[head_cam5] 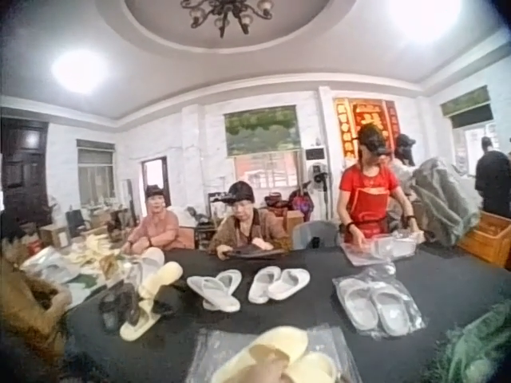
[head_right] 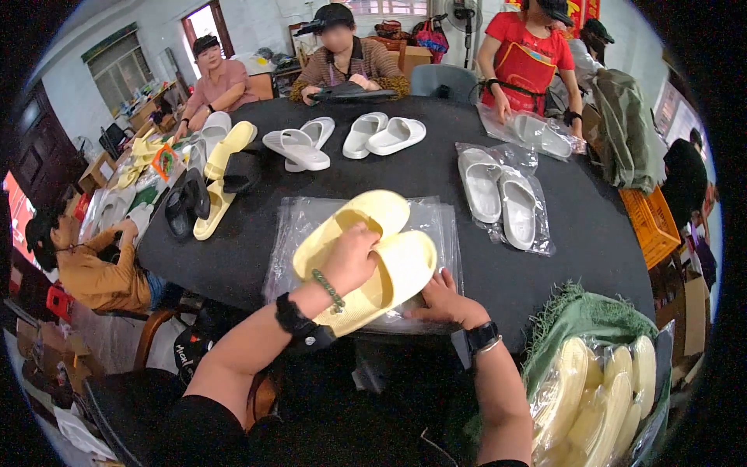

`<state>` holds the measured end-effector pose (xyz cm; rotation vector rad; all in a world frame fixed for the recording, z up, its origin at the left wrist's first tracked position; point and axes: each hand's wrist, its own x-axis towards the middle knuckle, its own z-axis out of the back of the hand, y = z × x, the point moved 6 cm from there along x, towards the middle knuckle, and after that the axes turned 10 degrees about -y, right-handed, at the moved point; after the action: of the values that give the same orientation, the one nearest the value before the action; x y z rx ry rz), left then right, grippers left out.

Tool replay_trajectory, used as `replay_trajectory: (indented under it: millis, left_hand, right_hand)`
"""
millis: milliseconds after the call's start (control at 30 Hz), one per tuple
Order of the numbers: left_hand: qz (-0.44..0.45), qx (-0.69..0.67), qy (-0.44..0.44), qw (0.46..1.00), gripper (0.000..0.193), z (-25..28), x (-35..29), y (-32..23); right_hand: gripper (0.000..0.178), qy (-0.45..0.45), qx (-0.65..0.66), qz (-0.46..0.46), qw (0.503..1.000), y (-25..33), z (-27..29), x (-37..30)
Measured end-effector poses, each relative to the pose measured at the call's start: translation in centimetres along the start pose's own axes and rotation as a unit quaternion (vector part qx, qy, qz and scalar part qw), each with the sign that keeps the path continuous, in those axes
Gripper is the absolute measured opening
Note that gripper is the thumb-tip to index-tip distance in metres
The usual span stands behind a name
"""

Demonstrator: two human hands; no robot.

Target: The recorder and several other workers are sorting and packaging various colors of sandals into individual plastic bags at a shared table.

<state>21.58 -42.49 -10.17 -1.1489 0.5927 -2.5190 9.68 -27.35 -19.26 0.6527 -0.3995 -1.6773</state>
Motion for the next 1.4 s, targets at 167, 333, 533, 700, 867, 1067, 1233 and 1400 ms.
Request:
replay_trajectory:
  millis: [167, 333, 533, 700, 867, 1067, 1233, 1400]
  left_hand:
    - [0.089, 0.066, 0.017, 0.994, 0.022, -1.5, -3.3, 6.2]
    - [0.103, 0.129, -0.061, 0.984, 0.017, 3.3, -3.8, 11.7]
    - [0.284, 0.016, -0.056, 0.957, 0.047, 7.9, -4.8, 14.2]
    - [0.346, -0.235, -0.079, 0.905, 0.056, 8.4, -7.0, 15.0]
    - [0.391, -0.307, -0.124, 0.859, 0.055, 10.1, -8.0, 17.3]
    - [0.270, -0.101, -0.041, 0.957, 0.062, 8.6, -5.8, 15.2]
    - [0.153, 0.111, -0.085, 0.978, 0.031, 6.8, -4.2, 14.5]
    - [0.165, 0.068, -0.077, 0.981, 0.021, 10.8, -1.7, 14.7]
  right_hand:
    - [0.125, -0.085, -0.151, -0.010, 0.985, -0.4, -0.1, -0.3]
    - [0.124, -0.094, -0.155, -0.001, 0.983, 0.0, -0.1, -0.3]
    - [0.118, -0.066, -0.185, -0.009, 0.980, 1.1, 0.2, -0.4]
    - [0.117, -0.070, -0.172, -0.016, 0.983, 1.7, 0.7, -0.8]
    - [0.119, -0.070, -0.175, -0.013, 0.982, 1.1, 0.3, -0.1]
    - [0.120, -0.075, -0.171, -0.020, 0.982, 1.1, 0.1, 0.3]
    - [0.126, -0.083, -0.159, -0.009, 0.984, 0.3, -0.1, 0.2]
    - [0.125, -0.061, -0.162, -0.025, 0.985, -0.6, -0.2, 0.3]
